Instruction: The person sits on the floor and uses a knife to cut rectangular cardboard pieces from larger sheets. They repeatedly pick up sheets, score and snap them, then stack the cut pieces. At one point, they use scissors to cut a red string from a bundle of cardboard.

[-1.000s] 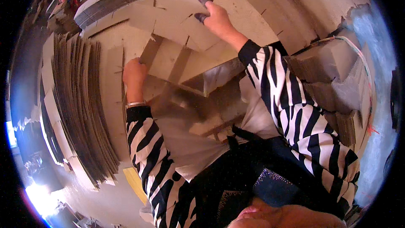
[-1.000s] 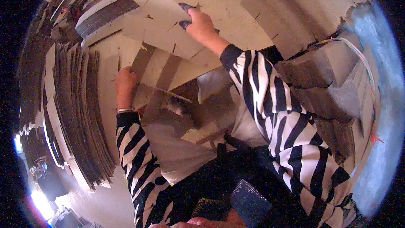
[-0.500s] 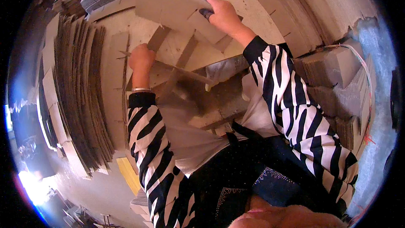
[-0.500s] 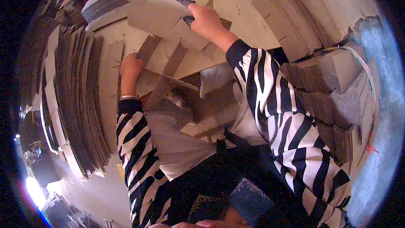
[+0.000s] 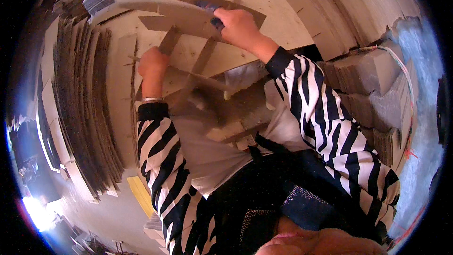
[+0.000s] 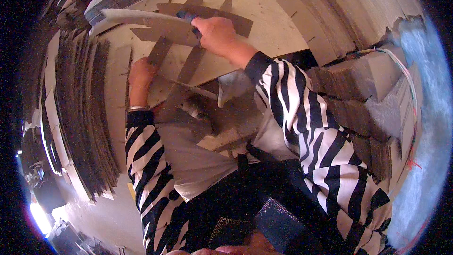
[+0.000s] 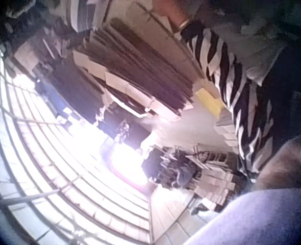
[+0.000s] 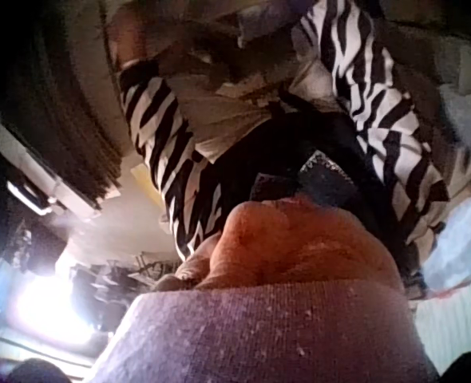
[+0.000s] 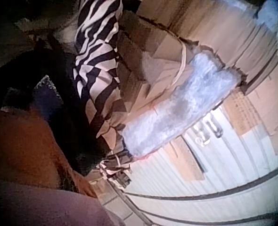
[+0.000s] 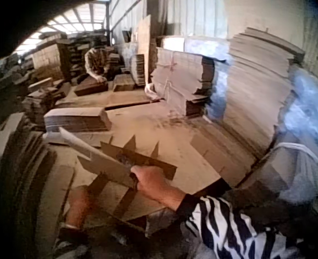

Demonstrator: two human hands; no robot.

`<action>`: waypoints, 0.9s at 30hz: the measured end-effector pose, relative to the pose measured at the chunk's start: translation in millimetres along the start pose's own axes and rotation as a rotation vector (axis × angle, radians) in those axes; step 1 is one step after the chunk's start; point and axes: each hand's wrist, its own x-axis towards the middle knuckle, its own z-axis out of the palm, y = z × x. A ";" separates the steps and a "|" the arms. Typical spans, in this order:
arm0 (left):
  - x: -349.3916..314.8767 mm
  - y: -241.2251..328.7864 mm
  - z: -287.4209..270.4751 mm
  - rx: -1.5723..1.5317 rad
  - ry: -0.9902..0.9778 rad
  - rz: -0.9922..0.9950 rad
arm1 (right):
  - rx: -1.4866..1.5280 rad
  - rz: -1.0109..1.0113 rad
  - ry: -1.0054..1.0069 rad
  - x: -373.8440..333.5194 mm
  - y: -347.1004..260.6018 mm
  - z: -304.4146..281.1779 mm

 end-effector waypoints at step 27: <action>-57.3 89.6 -1.9 -0.327 -0.065 0.376 | 0.509 0.534 -0.198 -37.8 121.0 7.3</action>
